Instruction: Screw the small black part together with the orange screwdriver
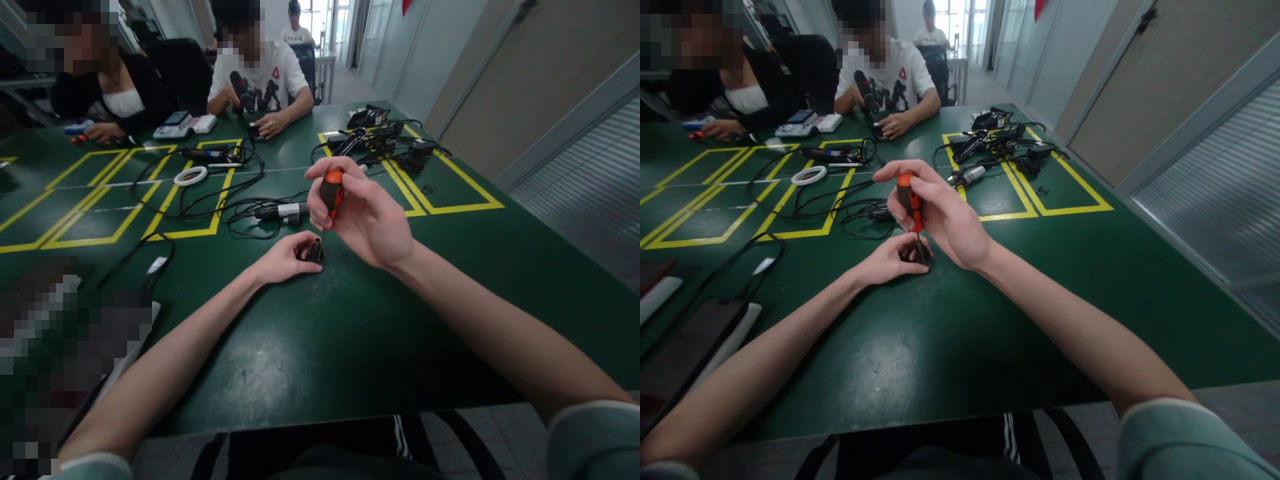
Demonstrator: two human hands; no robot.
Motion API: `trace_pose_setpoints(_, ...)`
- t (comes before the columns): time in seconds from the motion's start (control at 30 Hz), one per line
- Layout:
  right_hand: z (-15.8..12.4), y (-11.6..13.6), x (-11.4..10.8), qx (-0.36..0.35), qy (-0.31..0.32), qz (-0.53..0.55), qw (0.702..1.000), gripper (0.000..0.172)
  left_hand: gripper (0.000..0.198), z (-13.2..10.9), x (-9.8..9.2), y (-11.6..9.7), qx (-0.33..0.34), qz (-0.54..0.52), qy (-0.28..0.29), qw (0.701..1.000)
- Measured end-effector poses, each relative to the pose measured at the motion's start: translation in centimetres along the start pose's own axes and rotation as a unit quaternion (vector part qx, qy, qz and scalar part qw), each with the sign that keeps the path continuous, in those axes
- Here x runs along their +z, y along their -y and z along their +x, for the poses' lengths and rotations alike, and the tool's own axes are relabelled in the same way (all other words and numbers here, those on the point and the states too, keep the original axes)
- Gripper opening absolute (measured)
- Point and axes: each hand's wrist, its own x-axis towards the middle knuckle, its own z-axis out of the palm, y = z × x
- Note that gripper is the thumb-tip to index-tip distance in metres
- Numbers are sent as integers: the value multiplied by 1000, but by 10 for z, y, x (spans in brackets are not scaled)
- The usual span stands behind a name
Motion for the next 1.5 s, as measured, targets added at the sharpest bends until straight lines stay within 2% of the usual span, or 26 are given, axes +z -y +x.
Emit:
trace_pose_setpoints(0.13,-4,-5,8,-4,1,48,999,35,40,1,-1,0,2,6,-1,1000)
trace_pose_setpoints(0.27,-5,-19,10,-67,-32,37,997,36,37,0,-3,-5,-5,27,8,1000)
trace_pose_setpoints(0.4,-6,-27,3,-80,-64,-108,989,33,35,0,-4,-7,-5,53,12,999)
trace_pose_setpoints(0.5,-12,-30,-8,-95,-72,-280,952,25,38,1,-4,-6,-7,52,11,999)
trace_pose_setpoints(0.57,-18,-32,-15,-64,-67,-337,937,20,40,1,-4,-4,-10,49,13,999)
trace_pose_setpoints(0.67,-26,-34,-19,-4,-51,-306,951,16,38,1,-4,-4,-6,46,21,999)
trace_pose_setpoints(0.8,-33,-34,-14,4,-78,-251,965,15,32,-1,-4,-3,-1,53,23,998)
trace_pose_setpoints(0.93,-36,-34,-8,-4,-104,-195,975,24,34,-3,-4,-2,-6,48,17,999)
trace_pose_setpoints(1.13,-39,-36,-2,78,-147,-74,983,42,35,-4,-3,-4,-6,49,20,999)
trace_pose_setpoints(1.23,-40,-37,0,59,-178,-90,978,47,42,-4,-3,-5,-16,47,18,999)
trace_pose_setpoints(1.33,-41,-39,0,44,-190,-131,972,41,44,-3,-3,-5,-24,54,20,998)
trace_pose_setpoints(1.5,-45,-42,0,28,-183,-141,972,22,41,-2,-4,-4,-14,54,26,998)
